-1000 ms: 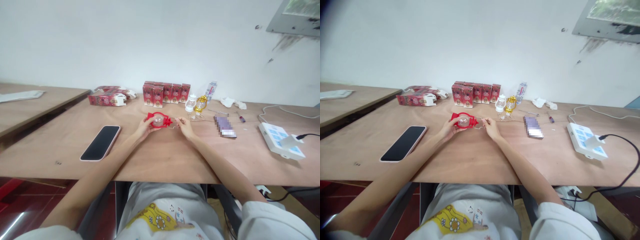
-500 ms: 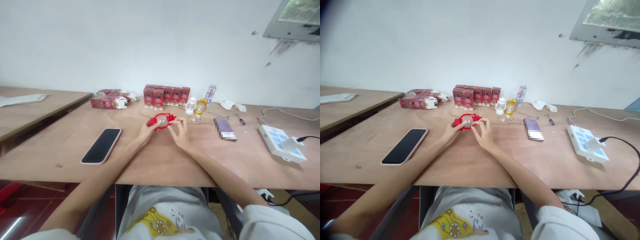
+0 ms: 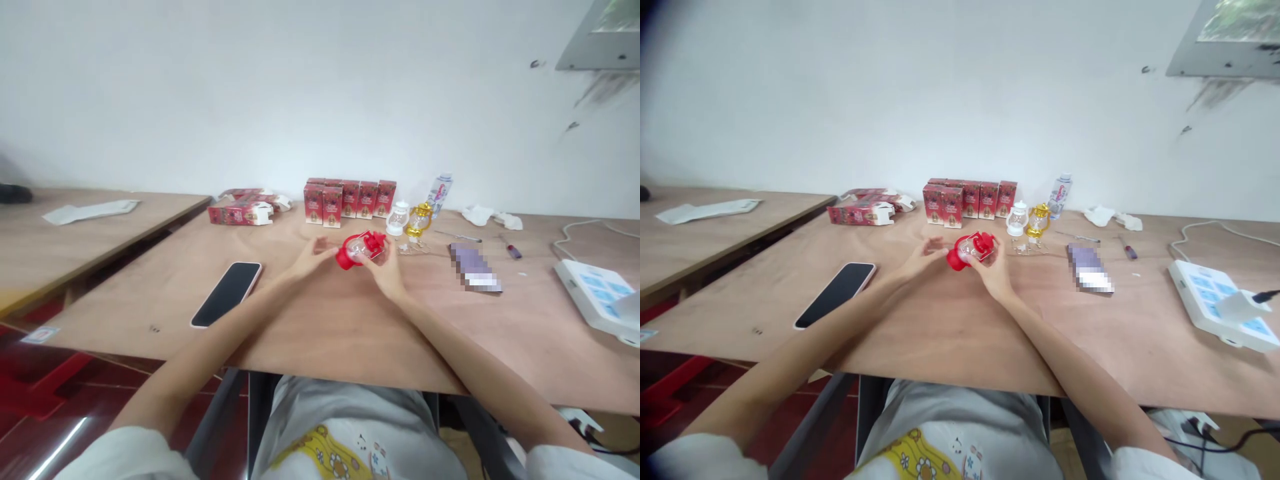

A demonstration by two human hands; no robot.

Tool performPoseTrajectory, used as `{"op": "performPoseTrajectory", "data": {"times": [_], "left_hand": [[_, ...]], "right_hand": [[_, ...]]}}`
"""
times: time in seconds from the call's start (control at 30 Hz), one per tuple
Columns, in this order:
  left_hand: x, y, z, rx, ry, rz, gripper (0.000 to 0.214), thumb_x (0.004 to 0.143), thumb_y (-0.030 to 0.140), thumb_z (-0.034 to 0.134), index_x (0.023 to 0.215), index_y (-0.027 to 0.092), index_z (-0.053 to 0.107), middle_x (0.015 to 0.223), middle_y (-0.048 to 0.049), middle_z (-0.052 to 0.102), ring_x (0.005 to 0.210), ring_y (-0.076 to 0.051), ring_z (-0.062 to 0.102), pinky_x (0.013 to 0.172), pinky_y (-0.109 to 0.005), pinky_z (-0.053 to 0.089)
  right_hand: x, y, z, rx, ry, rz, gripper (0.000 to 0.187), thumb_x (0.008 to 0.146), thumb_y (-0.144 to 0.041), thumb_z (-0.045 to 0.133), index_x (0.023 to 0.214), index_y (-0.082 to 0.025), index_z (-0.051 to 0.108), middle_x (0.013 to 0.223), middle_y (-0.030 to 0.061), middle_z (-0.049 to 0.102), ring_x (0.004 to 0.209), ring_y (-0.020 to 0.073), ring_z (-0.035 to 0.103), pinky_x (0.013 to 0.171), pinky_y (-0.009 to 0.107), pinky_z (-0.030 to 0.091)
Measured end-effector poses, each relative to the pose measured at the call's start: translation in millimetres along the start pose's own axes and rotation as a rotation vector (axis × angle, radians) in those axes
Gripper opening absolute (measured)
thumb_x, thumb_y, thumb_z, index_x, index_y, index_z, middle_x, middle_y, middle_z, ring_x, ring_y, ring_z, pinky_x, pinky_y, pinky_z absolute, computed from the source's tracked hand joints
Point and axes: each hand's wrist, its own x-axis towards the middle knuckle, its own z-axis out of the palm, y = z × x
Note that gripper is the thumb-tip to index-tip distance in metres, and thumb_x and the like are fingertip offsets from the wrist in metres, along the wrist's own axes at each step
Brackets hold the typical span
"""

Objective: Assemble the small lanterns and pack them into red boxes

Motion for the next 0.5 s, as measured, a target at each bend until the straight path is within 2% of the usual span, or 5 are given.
{"op": "performPoseTrajectory", "data": {"times": [0.1,0.2,0.33,0.43,0.5], "left_hand": [[27,-11,-51.5,0.608,0.098,0.163,0.051,0.079,0.039,0.059,0.121,0.013,0.049,0.126,-0.0168,0.053,0.118,-0.03,0.047,0.101,-0.046,0.036],[49,-23,-97.2,1.127,0.217,0.026,0.046,0.08,0.028,0.053,0.12,0.006,0.051,0.125,-0.0221,0.051,0.122,-0.036,0.042,0.103,-0.048,0.032],[69,-39,-132.2,1.22,0.306,-0.068,0.046,0.079,0.022,0.049,0.121,0.005,0.053,0.143,-0.0245,0.034,0.132,-0.041,0.027,0.105,-0.055,0.024],[82,-47,-141.6,1.304,0.229,-0.157,0.041,0.08,0.024,0.046,0.115,0.01,0.06,0.152,-0.0165,0.022,0.14,-0.04,0.013,0.109,-0.057,0.015],[88,-48,-142.2,1.331,0.171,-0.174,0.039,0.081,0.021,0.042,0.113,0.011,0.062,0.152,-0.0147,0.026,0.141,-0.037,0.013,0.109,-0.057,0.013]], "right_hand": [[6,1,-11,-0.256,-0.005,-0.019,0.071,0.062,-0.044,0.076,0.121,-0.02,0.044,0.116,0.0123,0.06,0.101,0.0251,0.061,0.088,0.043,0.05],[12,4,-20,-0.509,0.022,-0.059,0.052,0.067,-0.044,0.071,0.108,-0.017,0.052,0.107,0.0124,0.061,0.091,0.0247,0.06,0.086,0.045,0.048],[14,12,-24,-0.64,0.081,-0.072,0.05,0.073,-0.044,0.064,0.11,-0.015,0.051,0.107,0.0144,0.057,0.093,0.0265,0.058,0.088,0.048,0.046],[12,13,-23,-0.715,0.121,-0.177,0.058,0.076,-0.046,0.061,0.121,-0.013,0.045,0.116,0.0181,0.052,0.108,0.0313,0.051,0.095,0.053,0.04],[8,10,-21,-0.781,0.163,-0.31,0.059,0.079,-0.045,0.059,0.125,-0.013,0.042,0.121,0.0189,0.048,0.116,0.0325,0.045,0.099,0.055,0.036]]}}
